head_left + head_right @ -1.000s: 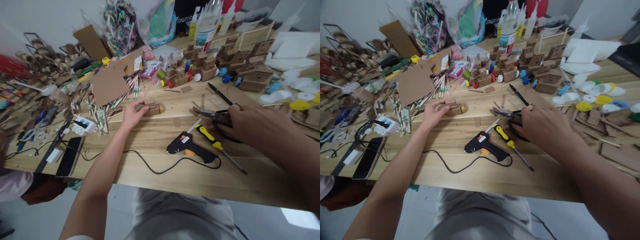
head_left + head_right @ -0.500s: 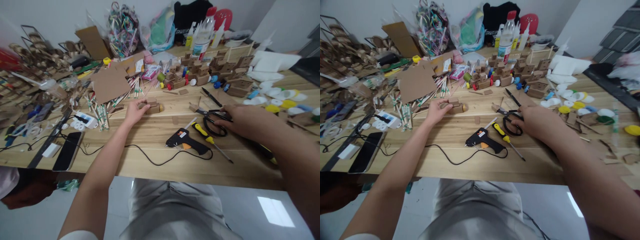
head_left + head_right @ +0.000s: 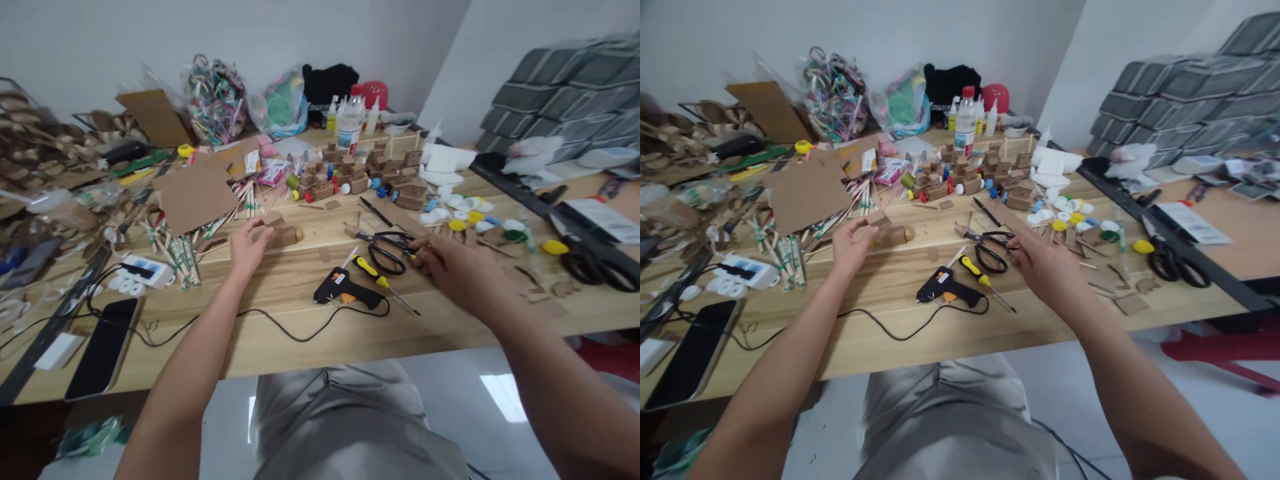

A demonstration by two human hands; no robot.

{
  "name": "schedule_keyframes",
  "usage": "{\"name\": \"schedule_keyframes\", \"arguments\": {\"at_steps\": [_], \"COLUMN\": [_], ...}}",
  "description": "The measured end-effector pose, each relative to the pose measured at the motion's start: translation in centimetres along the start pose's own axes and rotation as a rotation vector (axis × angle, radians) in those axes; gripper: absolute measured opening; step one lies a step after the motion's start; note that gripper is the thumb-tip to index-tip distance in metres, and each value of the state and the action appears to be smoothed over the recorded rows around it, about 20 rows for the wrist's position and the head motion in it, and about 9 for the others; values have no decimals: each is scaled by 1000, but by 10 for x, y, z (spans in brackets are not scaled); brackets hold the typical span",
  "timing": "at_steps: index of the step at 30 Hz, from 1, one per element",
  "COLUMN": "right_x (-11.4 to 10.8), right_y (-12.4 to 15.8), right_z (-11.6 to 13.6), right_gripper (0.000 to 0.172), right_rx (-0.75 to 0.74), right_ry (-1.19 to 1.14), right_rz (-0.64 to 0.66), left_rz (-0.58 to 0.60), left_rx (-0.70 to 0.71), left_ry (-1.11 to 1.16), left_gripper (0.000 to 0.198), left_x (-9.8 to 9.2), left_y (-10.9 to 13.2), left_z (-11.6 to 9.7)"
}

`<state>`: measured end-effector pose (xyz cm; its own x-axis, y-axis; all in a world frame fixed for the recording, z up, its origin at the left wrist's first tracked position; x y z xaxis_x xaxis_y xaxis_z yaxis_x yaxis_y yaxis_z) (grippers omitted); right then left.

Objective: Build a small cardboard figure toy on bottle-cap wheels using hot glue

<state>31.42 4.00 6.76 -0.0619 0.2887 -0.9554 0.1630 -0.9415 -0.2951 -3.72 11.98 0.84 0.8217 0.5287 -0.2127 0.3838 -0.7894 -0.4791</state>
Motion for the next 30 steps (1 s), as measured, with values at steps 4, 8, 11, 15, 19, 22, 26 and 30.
{"name": "schedule_keyframes", "arguments": {"at_steps": [4,8,11,15,19,22,26,30], "right_x": [17,13,4,-2,2,11,36,62], "right_y": [-2,-17,-23,-21,-22,-38,-79,-121], "right_z": [-21,-30,-44,-69,-87,-84,-58,-29], "right_gripper": [19,14,16,22,22,21,16,28], "right_rx": [147,170,213,300,323,285,207,175], "right_ry": [-182,-321,-365,-453,-427,-392,-319,-218], "right_rz": [-18,-95,-156,-202,-156,-92,43,177], "left_rz": [-67,-143,-206,-258,-274,-232,-182,-150], "left_rx": [-28,-88,-145,-188,-211,-239,-291,-374], "left_ry": [3,16,53,94,154,191,219,242], "left_gripper": [28,31,39,48,51,51,50,51], "left_x": [-13,-17,-20,-26,-29,-24,-14,-8], "left_y": [12,21,25,27,30,34,37,37], "left_z": [-3,0,8,18,15,4,-12,-24]}}
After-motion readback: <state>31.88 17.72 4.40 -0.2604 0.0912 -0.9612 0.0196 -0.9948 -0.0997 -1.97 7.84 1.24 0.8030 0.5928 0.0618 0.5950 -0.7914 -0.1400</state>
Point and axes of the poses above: each hand's wrist, its own y-axis away from the middle knuckle, its own x-axis out of the palm, z = x × y, the point moved 7 cm from there along -y, towards the middle knuckle, and after that the axes turned 9 degrees about -z, right-handed, at the moved point
